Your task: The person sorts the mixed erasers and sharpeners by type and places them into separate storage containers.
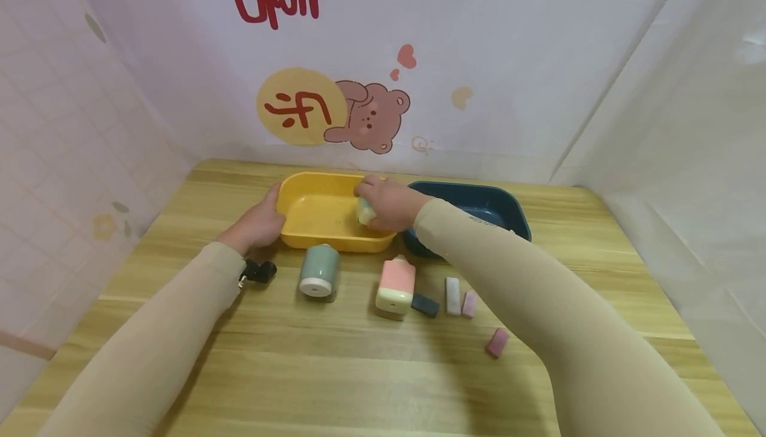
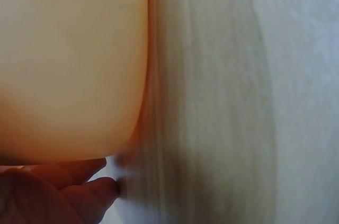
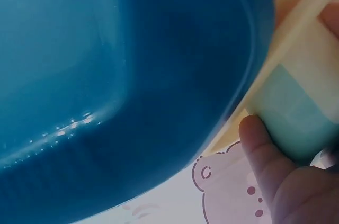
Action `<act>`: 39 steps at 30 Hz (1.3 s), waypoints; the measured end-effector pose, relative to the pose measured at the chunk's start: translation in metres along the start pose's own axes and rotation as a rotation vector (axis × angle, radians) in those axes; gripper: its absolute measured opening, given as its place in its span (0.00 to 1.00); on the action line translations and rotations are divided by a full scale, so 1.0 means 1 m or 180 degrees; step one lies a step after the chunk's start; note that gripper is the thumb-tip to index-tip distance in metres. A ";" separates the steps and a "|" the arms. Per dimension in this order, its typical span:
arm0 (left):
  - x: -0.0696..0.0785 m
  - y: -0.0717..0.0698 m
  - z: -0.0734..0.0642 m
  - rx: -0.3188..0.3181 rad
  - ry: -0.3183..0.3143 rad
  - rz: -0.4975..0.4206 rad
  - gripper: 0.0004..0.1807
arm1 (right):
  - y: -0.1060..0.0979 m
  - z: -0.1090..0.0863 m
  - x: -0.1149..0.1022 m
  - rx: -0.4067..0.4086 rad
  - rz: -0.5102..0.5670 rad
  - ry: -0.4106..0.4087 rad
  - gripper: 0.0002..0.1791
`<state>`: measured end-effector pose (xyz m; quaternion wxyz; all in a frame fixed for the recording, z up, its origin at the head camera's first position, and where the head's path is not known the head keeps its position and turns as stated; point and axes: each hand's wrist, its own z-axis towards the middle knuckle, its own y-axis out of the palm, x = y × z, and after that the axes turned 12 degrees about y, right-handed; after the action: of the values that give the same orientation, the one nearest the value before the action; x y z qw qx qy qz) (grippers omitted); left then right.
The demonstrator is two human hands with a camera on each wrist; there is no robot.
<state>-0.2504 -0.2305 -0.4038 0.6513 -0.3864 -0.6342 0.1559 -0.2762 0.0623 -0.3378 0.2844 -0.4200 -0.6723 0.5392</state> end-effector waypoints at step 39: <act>0.009 -0.001 -0.001 0.0004 -0.0037 -0.0093 0.46 | -0.017 0.042 -0.013 -0.0569 -0.0388 0.0195 0.39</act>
<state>-0.2483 -0.2252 -0.3973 0.6500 -0.3756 -0.6436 0.1490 -0.3090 0.0300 -0.3315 0.2985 -0.4182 -0.7331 0.4457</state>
